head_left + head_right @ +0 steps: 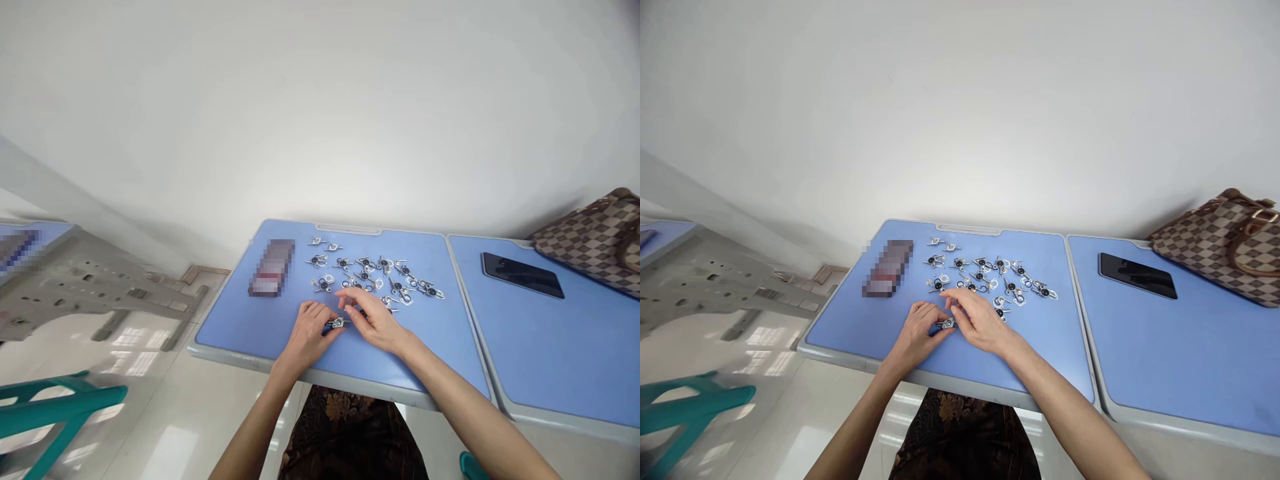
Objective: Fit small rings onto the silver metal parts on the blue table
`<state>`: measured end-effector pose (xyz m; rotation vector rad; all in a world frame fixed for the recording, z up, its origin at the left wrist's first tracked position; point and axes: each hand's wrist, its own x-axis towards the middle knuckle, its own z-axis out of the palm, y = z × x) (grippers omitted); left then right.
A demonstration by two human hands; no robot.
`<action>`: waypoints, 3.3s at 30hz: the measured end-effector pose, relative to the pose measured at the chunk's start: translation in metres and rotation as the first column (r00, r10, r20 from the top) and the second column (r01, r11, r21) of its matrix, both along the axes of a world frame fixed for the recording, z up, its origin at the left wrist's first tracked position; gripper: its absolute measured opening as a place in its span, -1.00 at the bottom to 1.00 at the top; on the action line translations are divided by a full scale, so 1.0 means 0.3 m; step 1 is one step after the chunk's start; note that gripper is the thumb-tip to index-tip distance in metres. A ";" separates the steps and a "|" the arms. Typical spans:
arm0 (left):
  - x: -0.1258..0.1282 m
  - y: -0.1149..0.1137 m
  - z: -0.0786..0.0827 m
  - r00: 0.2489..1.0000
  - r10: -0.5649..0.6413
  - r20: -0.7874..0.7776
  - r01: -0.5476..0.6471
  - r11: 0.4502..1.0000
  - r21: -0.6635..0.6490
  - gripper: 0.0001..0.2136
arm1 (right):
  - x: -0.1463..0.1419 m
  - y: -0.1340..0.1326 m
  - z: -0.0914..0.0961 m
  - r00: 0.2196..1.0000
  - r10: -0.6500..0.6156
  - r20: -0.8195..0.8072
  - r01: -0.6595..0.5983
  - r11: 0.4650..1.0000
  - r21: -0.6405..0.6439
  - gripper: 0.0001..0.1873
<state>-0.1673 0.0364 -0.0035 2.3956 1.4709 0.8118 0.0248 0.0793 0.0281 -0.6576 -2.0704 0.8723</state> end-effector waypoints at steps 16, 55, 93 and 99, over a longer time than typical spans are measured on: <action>0.002 -0.002 0.007 1.000 -0.004 0.025 0.004 1.000 -0.013 -0.90 | 0.034 0.017 0.002 0.967 -0.110 0.231 0.097 0.993 0.065 -0.89; 0.010 -0.005 0.019 0.999 0.032 -0.002 -0.032 0.999 -0.030 -0.94 | 0.013 0.041 0.032 0.858 -0.037 0.513 0.014 0.999 0.050 -0.90; 0.013 -0.005 0.000 0.994 0.054 -0.095 -0.047 0.996 0.080 -0.84 | -0.028 -0.019 0.016 0.794 -0.074 0.603 -0.112 0.957 0.266 -0.88; 0.012 -0.007 0.000 0.997 0.051 -0.057 -0.049 0.998 0.030 -0.83 | -0.024 -0.020 0.022 0.743 -0.079 0.665 -0.164 0.941 0.296 -0.82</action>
